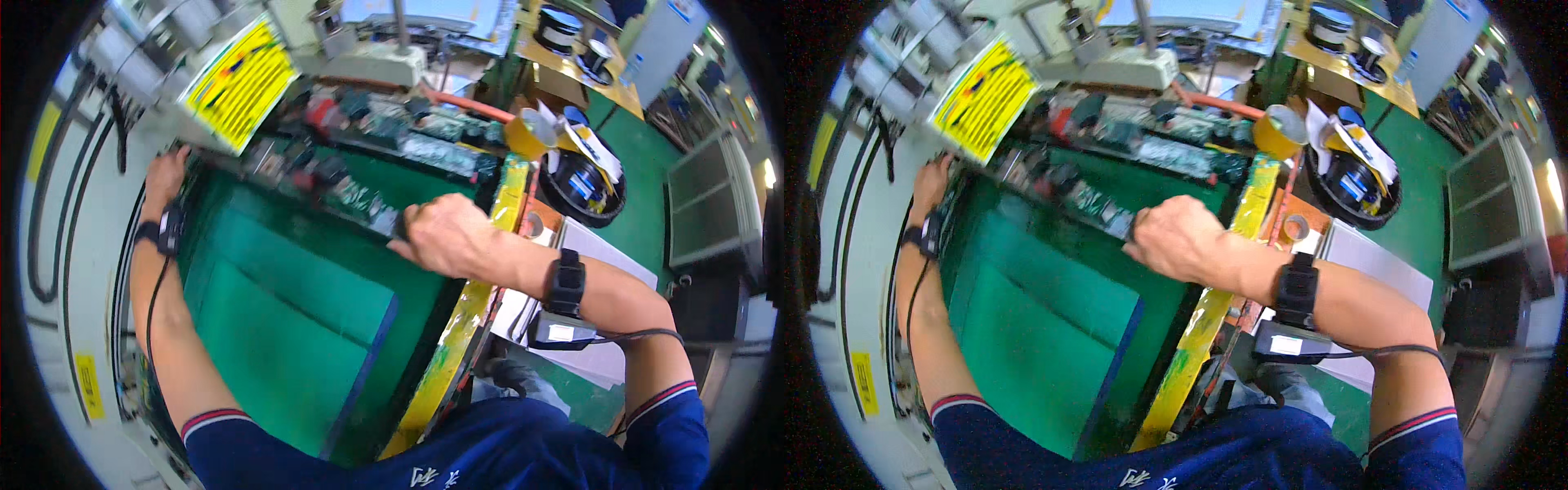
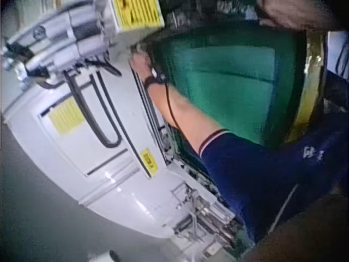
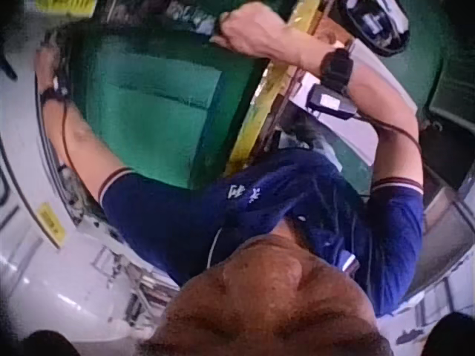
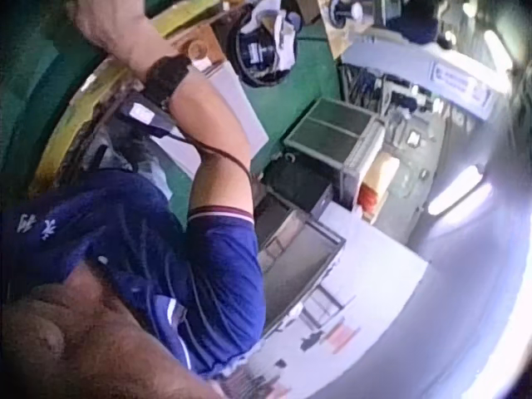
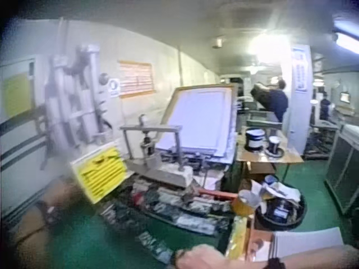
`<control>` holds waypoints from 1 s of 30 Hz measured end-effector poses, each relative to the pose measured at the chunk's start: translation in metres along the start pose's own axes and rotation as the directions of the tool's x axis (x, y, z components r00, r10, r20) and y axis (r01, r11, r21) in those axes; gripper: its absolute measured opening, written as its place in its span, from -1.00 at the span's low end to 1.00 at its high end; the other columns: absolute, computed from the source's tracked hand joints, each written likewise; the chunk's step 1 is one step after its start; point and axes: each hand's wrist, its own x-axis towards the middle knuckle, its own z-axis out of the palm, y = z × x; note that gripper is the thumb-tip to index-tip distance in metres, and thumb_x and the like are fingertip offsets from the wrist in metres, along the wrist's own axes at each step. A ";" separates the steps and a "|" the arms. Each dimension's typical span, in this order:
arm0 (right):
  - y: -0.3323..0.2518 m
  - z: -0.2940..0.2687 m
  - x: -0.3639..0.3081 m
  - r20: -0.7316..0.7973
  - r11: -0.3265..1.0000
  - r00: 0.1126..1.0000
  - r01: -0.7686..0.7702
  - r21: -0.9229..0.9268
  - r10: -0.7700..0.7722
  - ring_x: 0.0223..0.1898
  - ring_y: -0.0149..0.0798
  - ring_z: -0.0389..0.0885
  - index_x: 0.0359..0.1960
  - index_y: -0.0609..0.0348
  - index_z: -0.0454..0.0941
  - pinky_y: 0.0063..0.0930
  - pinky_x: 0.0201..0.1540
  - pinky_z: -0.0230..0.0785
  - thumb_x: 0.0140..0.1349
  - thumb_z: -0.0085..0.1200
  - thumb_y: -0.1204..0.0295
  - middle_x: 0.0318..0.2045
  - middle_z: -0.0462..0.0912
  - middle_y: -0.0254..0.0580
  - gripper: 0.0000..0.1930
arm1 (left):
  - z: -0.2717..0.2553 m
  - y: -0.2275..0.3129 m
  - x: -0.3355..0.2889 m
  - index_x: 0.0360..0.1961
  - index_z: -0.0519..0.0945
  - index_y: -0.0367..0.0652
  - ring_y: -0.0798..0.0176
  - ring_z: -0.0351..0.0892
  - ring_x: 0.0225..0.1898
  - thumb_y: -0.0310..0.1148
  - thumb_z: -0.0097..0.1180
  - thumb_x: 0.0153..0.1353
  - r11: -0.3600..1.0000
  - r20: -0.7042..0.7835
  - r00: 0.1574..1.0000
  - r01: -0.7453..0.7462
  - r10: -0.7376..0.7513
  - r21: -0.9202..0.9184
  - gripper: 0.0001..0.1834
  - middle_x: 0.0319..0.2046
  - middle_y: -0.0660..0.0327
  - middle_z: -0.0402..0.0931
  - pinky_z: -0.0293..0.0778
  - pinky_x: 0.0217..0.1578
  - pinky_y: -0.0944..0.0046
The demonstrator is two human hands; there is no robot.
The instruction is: Operate a semi-automatic screen printing machine to print on green boards, including unloading printed boards and adjusting the machine settings.
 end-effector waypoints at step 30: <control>0.011 0.008 -0.009 0.072 0.997 0.997 0.021 0.073 -0.026 -0.36 0.06 0.70 -0.46 0.22 0.66 -0.13 -0.26 0.57 0.24 0.06 0.10 -0.47 0.68 0.03 -0.60 | -0.031 0.068 -0.003 -0.10 0.61 -0.31 -0.31 0.51 0.02 0.21 -0.29 0.38 0.916 0.212 0.898 0.344 -0.385 0.207 -0.27 -0.09 -0.26 0.56 0.41 -0.02 -0.17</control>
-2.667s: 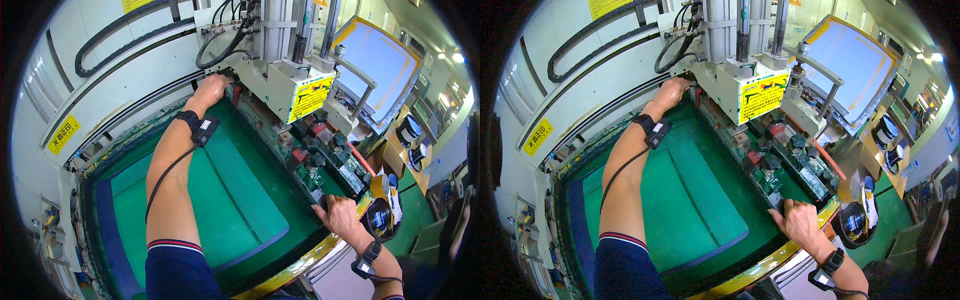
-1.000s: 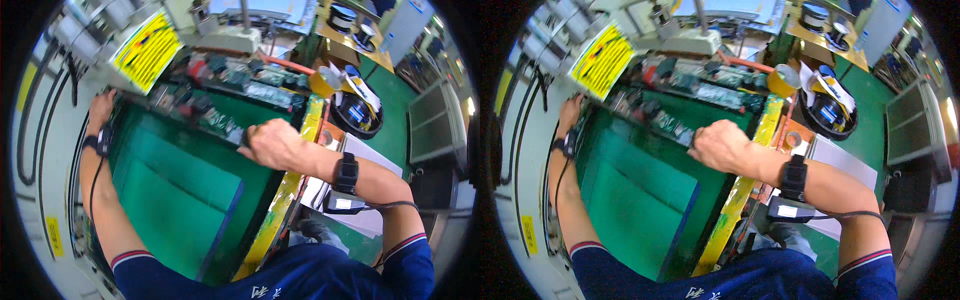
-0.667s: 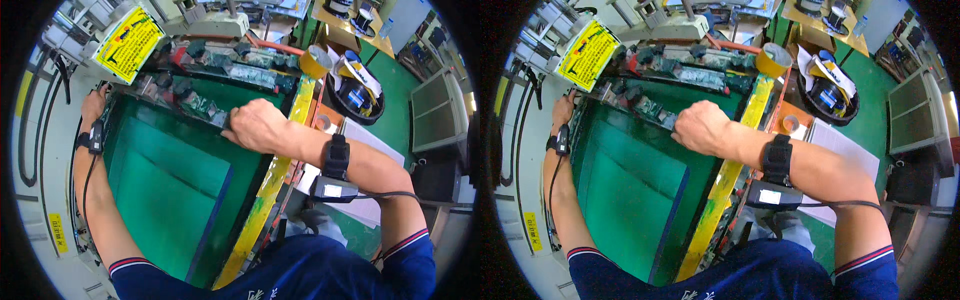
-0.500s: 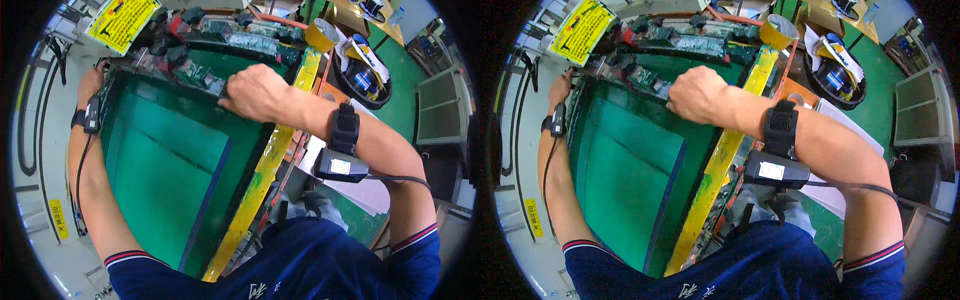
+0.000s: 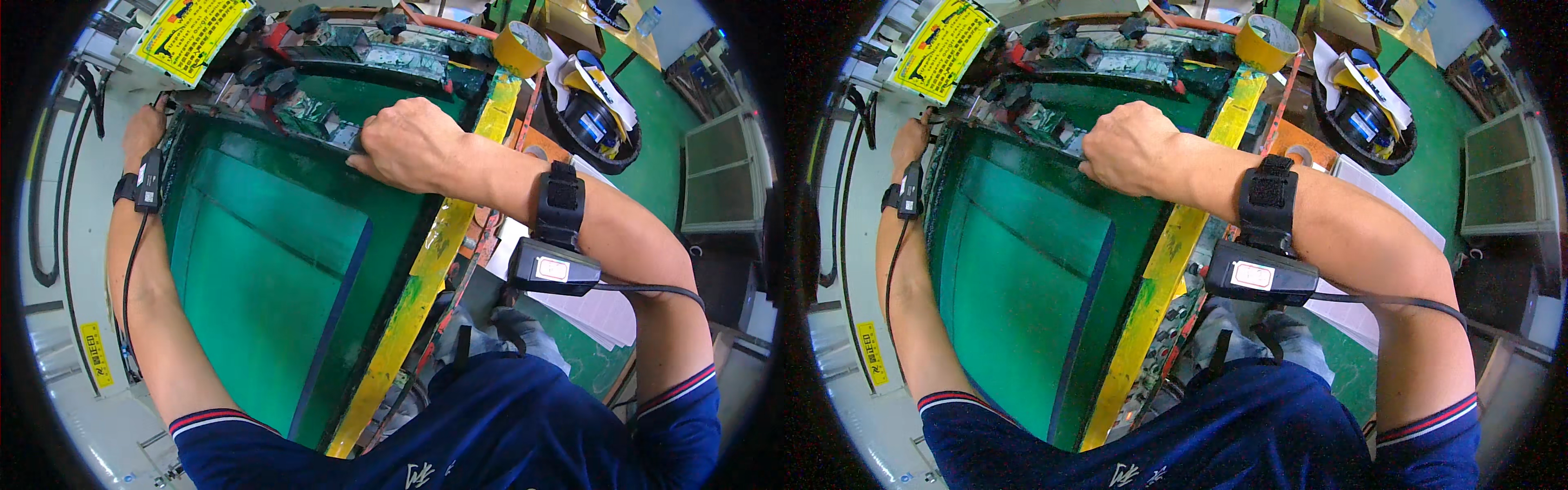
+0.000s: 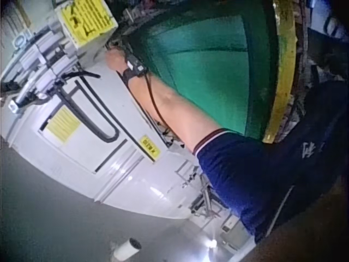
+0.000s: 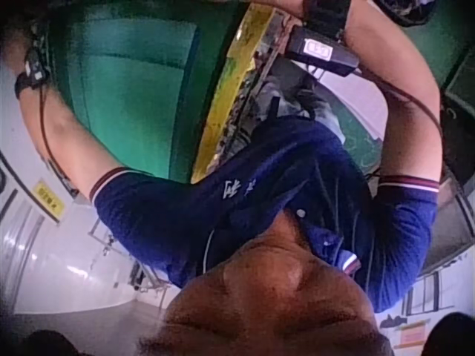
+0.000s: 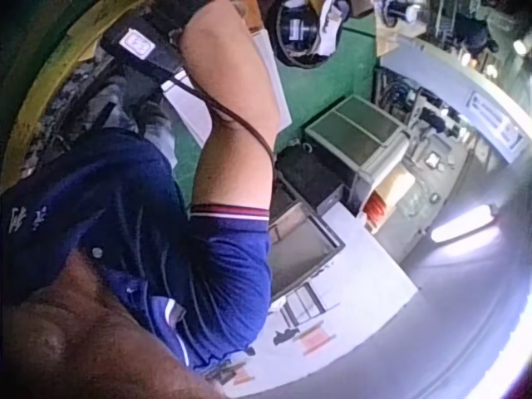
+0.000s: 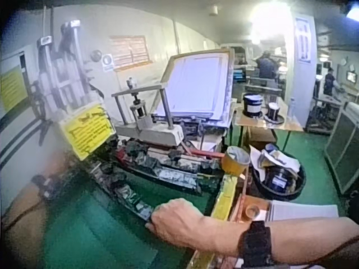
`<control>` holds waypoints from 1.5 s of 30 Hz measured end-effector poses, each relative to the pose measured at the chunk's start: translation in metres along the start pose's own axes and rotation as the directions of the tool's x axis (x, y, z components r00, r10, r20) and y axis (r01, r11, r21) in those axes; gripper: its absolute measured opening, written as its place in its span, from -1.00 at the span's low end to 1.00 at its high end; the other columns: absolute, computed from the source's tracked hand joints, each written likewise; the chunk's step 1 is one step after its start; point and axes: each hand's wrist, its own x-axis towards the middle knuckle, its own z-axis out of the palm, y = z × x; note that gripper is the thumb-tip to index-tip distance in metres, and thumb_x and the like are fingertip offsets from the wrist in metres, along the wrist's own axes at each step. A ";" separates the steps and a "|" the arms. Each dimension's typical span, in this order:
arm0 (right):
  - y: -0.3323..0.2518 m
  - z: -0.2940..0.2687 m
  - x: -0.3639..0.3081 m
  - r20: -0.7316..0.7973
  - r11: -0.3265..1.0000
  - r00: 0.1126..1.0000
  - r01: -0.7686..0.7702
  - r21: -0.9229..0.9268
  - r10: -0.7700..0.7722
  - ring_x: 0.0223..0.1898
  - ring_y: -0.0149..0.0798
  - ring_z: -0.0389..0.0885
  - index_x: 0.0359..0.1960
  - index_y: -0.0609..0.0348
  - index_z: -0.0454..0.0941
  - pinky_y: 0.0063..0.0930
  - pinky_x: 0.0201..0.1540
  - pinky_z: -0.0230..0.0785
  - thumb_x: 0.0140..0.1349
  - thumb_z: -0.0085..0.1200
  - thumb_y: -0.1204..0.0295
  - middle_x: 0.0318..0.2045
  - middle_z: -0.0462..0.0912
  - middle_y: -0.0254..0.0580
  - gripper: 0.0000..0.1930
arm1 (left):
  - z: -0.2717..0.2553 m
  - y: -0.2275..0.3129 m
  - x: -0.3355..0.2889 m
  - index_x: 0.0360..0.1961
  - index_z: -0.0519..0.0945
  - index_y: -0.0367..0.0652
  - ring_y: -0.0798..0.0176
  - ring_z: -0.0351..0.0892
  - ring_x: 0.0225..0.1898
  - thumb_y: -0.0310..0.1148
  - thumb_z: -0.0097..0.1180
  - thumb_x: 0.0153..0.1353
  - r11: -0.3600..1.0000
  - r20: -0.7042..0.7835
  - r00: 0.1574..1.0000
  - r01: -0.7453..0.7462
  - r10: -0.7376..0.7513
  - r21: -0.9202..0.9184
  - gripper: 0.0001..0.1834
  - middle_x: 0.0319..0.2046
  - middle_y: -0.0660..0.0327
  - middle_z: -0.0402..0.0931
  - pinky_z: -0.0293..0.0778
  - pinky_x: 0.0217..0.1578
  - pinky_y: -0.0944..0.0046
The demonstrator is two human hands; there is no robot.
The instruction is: Operate a semi-automatic screen printing machine to print on green boards, including unloading printed boards and adjusting the machine settings.
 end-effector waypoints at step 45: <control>-0.010 -0.012 0.002 -0.050 0.996 0.999 -0.020 -0.082 0.015 -0.60 0.00 0.62 -0.51 0.28 0.52 -0.21 -0.48 0.49 0.29 0.02 -0.01 -0.71 0.56 -0.01 -0.48 | 0.005 -0.031 0.024 -0.19 0.54 -0.20 -0.25 0.56 -0.23 -0.03 0.04 0.25 0.863 -0.337 0.869 -0.450 0.362 -0.231 -0.59 -0.38 -0.13 0.60 0.45 -0.17 -0.14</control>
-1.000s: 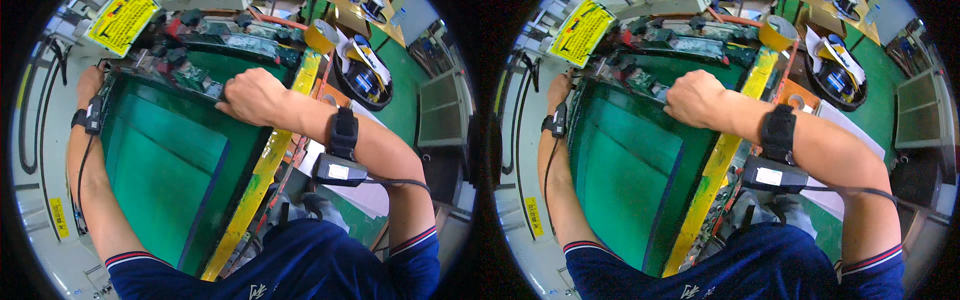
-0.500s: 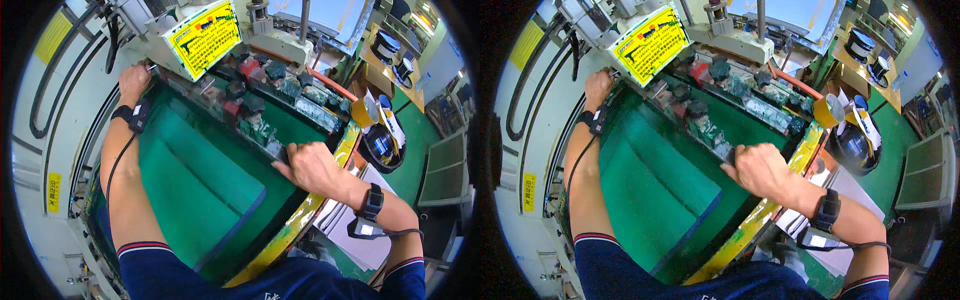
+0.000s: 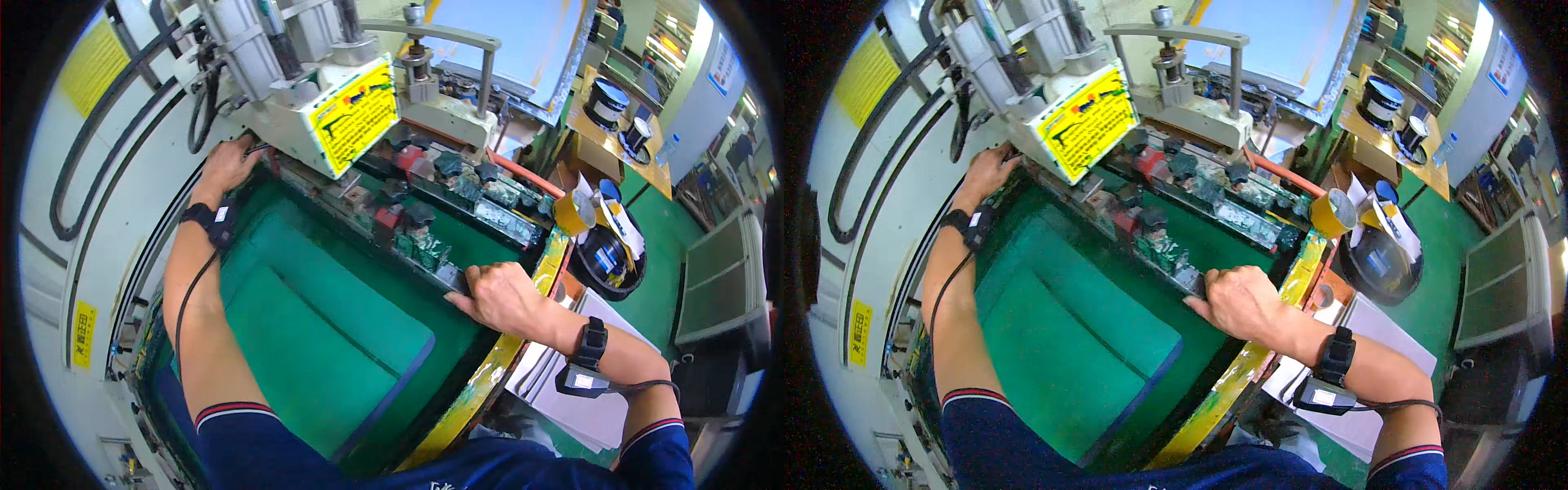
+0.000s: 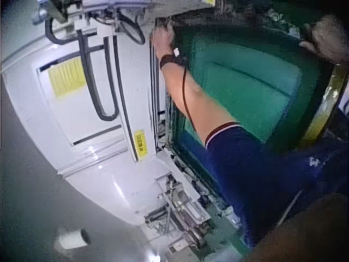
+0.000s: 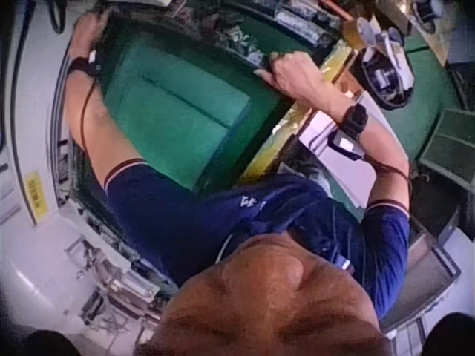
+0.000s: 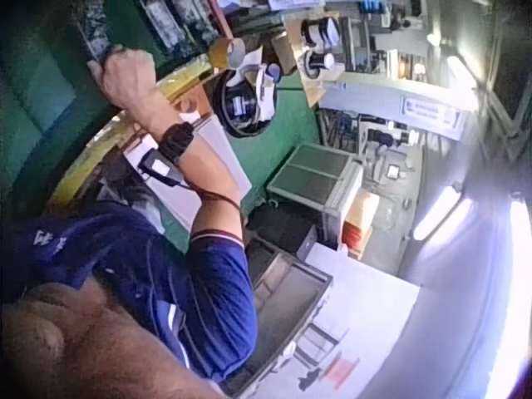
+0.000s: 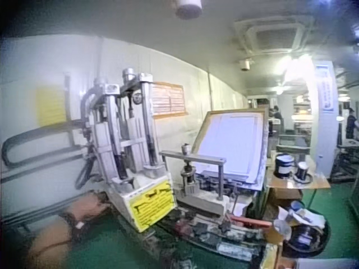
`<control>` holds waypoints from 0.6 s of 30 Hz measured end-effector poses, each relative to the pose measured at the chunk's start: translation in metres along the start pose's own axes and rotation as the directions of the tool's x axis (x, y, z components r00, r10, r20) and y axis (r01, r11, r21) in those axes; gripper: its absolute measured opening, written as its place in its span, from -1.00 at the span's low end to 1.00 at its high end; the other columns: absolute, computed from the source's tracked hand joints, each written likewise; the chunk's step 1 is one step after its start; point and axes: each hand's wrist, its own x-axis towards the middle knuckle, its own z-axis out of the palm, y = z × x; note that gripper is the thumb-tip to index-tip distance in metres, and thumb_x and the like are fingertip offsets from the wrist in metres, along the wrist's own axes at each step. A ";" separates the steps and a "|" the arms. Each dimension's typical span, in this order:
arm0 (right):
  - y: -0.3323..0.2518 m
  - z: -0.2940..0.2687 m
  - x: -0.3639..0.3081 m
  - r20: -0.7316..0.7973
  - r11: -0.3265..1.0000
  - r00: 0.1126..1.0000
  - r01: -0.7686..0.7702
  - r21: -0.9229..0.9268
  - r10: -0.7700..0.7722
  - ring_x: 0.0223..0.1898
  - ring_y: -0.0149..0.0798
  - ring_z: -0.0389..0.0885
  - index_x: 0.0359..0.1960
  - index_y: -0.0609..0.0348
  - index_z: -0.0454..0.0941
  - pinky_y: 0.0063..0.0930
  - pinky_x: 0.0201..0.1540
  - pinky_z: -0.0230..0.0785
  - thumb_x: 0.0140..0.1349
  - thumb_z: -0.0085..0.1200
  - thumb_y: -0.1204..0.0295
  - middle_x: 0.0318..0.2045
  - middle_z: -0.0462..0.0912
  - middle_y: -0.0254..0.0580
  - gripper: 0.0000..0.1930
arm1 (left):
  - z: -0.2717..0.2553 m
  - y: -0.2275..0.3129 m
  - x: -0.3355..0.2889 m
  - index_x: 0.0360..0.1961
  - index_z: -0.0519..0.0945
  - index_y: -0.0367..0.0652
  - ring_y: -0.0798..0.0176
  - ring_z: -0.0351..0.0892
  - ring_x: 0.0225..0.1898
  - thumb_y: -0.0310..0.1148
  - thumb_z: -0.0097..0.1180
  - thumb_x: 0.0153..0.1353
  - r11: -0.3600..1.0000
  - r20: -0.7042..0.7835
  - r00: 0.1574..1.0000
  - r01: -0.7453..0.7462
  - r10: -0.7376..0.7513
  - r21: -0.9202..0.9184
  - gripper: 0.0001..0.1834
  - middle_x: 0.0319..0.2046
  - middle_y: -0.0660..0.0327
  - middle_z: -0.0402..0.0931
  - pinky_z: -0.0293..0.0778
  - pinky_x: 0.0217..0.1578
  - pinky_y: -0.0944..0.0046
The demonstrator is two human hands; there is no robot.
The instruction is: Operate a semi-automatic screen printing machine to print on green boards, including unloading printed boards and adjusting the machine settings.
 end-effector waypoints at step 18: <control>-0.003 -0.002 0.000 -0.002 0.999 1.000 0.019 -0.050 -0.019 -0.58 0.00 0.62 -0.58 0.24 0.54 -0.24 -0.50 0.48 0.28 0.03 -0.01 -0.69 0.56 -0.01 -0.48 | -0.041 0.062 -0.098 -0.25 0.54 -0.29 -0.28 0.55 -0.37 -0.29 -0.14 0.35 0.987 0.112 0.993 0.039 -0.022 -0.156 -0.72 -0.49 -0.22 0.51 0.46 -0.32 -0.14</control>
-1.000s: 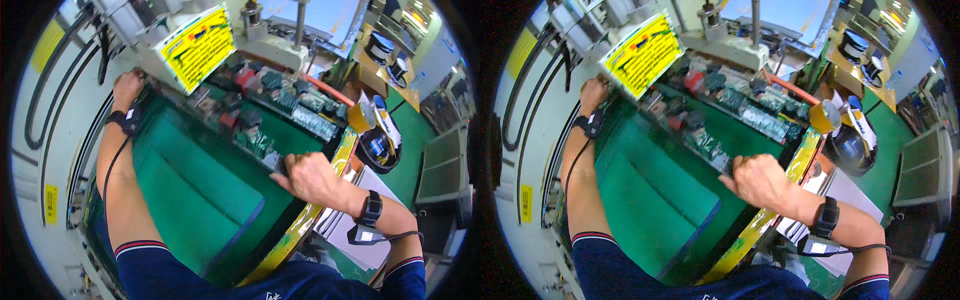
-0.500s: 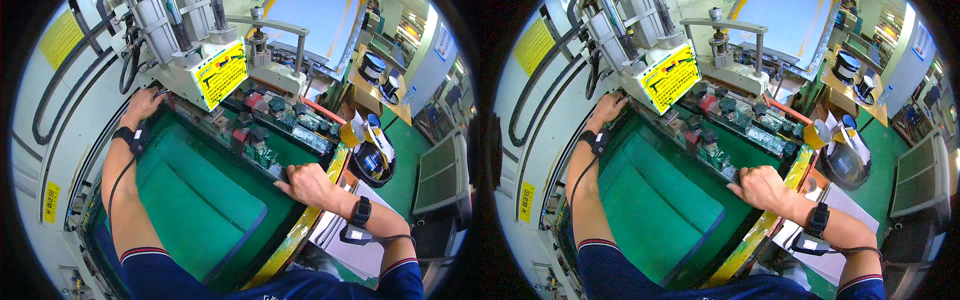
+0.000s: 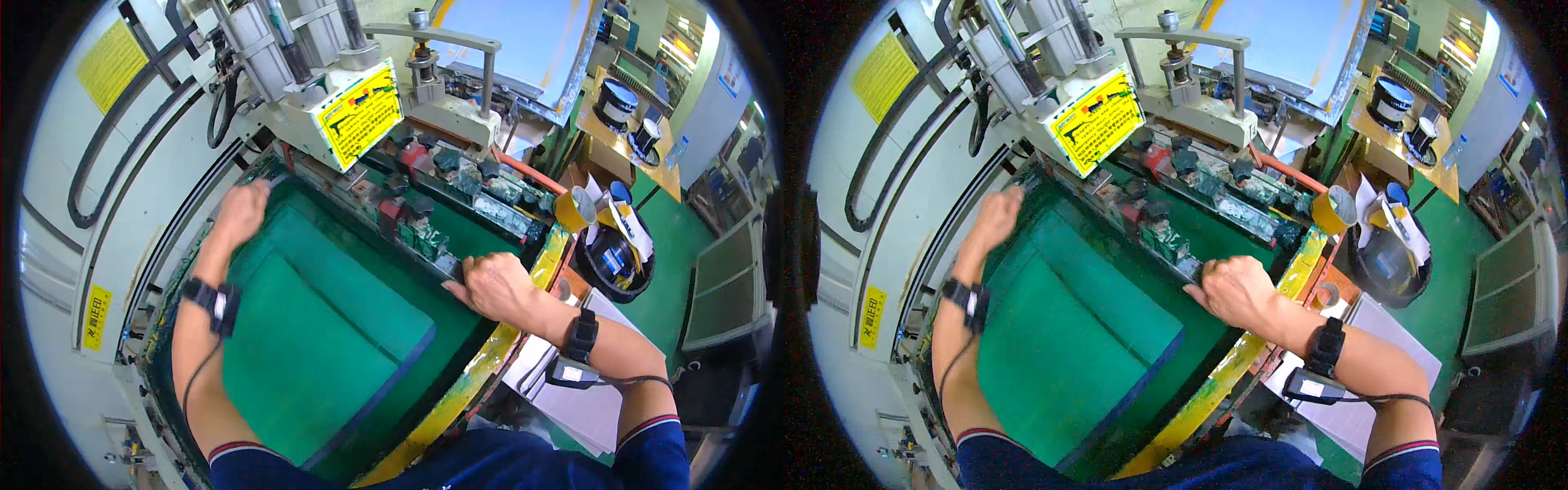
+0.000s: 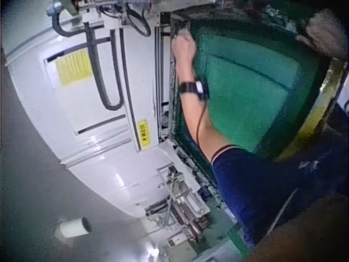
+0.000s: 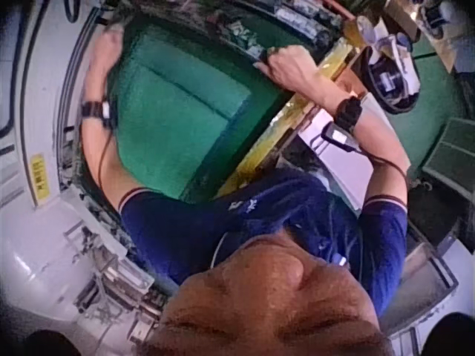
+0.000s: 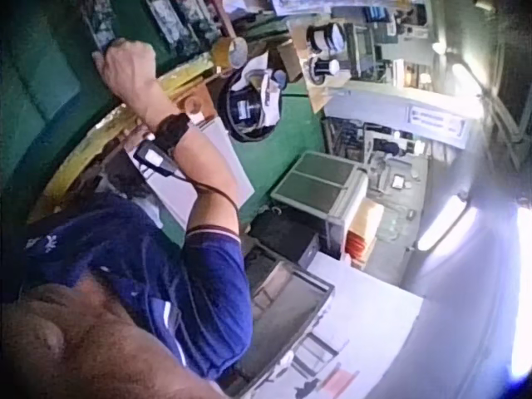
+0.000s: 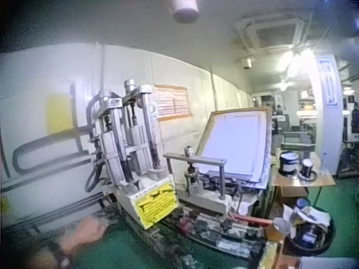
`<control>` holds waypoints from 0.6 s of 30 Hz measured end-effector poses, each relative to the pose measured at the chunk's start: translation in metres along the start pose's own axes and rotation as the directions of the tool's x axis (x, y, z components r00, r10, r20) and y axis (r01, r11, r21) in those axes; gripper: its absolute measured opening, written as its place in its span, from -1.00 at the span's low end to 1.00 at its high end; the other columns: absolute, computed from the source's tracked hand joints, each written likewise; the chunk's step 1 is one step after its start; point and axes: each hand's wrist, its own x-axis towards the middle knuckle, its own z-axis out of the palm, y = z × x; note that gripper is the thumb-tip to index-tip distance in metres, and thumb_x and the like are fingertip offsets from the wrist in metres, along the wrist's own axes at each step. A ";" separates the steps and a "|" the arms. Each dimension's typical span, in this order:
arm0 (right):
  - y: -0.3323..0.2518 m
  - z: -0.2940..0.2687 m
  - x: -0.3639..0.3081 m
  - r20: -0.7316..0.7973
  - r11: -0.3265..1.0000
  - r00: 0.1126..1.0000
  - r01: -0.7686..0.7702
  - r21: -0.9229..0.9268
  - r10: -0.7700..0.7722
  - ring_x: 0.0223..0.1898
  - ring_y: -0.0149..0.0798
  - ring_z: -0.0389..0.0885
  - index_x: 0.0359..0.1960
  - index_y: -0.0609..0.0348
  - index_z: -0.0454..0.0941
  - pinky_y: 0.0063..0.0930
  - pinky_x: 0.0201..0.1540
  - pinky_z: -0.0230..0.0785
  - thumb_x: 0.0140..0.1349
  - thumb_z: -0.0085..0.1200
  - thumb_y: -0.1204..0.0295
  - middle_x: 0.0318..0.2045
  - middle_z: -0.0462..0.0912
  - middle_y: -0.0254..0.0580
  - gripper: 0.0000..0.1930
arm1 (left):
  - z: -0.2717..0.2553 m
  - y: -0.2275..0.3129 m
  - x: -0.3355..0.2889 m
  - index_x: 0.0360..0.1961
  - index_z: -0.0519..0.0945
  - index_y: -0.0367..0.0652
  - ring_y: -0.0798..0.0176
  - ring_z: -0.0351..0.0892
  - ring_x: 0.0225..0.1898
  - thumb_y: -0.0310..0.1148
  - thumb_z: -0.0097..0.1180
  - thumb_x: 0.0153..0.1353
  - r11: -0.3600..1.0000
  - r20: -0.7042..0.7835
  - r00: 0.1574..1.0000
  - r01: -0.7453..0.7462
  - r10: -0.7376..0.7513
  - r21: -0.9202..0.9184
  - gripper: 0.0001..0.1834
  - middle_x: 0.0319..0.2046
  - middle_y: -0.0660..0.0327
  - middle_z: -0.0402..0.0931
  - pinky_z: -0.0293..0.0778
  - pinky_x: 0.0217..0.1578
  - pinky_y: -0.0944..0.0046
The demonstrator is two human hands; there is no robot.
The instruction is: Operate a semi-automatic screen printing machine to print on green boards, including unloading printed boards and adjusting the machine settings.
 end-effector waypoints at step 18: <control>0.048 0.037 -0.069 -0.504 0.826 0.864 0.283 0.488 0.002 -0.20 0.04 0.48 -0.08 0.25 0.52 -0.16 -0.11 0.36 0.15 0.20 0.32 -0.27 0.52 -0.01 -0.65 | -0.017 0.194 -0.012 -0.07 0.54 -0.29 -0.25 0.61 -0.44 -0.40 -0.09 0.27 0.942 -0.040 0.989 0.146 -0.141 0.303 -0.71 -0.55 -0.18 0.56 0.51 -0.39 -0.16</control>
